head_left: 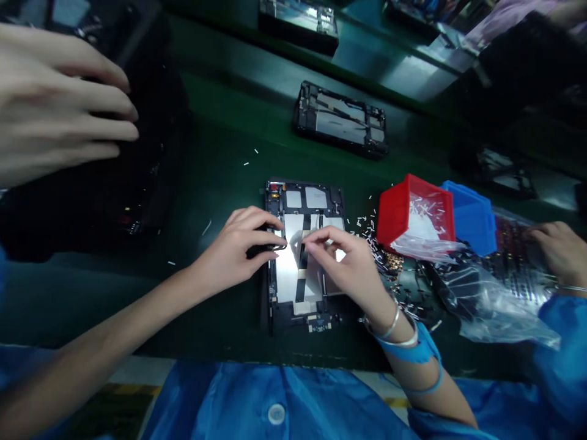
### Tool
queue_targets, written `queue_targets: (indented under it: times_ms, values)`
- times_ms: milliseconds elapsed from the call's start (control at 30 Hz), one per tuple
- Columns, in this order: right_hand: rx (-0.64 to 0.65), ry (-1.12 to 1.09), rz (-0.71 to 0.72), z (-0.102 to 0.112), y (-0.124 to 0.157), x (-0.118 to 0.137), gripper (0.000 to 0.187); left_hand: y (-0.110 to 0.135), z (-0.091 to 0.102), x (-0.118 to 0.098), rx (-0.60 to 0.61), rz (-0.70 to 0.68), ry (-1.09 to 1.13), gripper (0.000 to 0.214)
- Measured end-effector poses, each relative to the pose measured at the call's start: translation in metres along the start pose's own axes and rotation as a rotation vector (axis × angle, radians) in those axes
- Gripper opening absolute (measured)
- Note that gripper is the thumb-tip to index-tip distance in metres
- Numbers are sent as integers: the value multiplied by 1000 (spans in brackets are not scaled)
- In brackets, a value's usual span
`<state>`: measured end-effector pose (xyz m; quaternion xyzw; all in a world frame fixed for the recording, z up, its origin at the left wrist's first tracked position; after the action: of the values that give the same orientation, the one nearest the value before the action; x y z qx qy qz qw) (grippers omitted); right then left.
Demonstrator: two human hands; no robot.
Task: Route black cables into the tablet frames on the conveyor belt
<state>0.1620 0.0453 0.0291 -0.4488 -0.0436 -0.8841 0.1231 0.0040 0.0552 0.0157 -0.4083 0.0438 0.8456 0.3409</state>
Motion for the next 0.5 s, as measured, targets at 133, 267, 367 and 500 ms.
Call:
queue_targets:
  times_ms: [133, 267, 367, 500]
  values:
    - [29, 311, 307, -20, 13, 17, 21, 36, -7, -7, 97, -38, -121, 47]
    - [32, 570, 487, -32, 22, 27, 25, 59, -11, -8, 96, 0, -222, 59]
    - [36, 688, 545, -35, 27, 31, 24, 65, -12, -7, 70, 0, -272, 58]
    - [27, 761, 576, -38, 29, 33, 23, 67, -14, -8, 54, -50, -354, 52]
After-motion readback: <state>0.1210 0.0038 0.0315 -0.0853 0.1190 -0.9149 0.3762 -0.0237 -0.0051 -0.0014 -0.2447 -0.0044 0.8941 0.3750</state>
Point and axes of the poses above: each hand's wrist, its own y-axis away from the middle knuckle, its own z-axis out of the back of the hand, x = y × z, the point moved 7 cm from there along -y, towards the middle knuckle, and after that the axes turned 2 degrees about x, right-handed, at the moved point
